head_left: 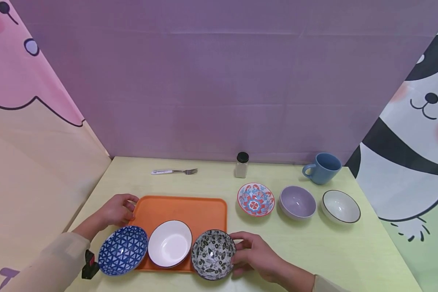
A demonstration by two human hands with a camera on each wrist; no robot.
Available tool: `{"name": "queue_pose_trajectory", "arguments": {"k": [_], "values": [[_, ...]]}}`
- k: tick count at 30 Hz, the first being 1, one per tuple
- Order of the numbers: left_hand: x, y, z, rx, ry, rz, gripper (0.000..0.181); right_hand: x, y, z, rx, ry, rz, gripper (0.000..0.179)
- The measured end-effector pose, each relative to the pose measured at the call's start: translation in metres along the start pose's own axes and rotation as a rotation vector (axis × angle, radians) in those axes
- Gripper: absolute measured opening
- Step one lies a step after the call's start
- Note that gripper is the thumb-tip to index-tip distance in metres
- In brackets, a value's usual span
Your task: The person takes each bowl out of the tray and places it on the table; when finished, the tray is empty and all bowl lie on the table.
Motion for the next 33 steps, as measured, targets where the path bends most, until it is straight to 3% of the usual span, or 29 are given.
{"name": "queue_pose_trajectory", "arguments": {"k": [10, 18, 33], "values": [[-0.001, 0.0, 0.001, -0.007, 0.0, 0.003, 0.059, -0.004, 0.005, -0.002, 0.015, -0.024, 0.03, 0.063], [0.0, -0.001, -0.002, -0.008, 0.004, 0.004, 0.06, -0.012, 0.008, -0.016, 0.0, -0.023, 0.03, 0.063], [0.002, -0.001, -0.005, -0.012, -0.008, 0.012, 0.059, -0.028, 0.038, -0.029, -0.027, 0.005, 0.09, 0.063]]}}
Point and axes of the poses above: each hand's wrist, its own x-axis towards the middle knuckle, its own y-axis out of the back of the hand, z = x × y, the point moved 9 cm from there along x, towards the middle knuckle, and after that the axes turned 1 degree about -y, right-handed, at the moved point
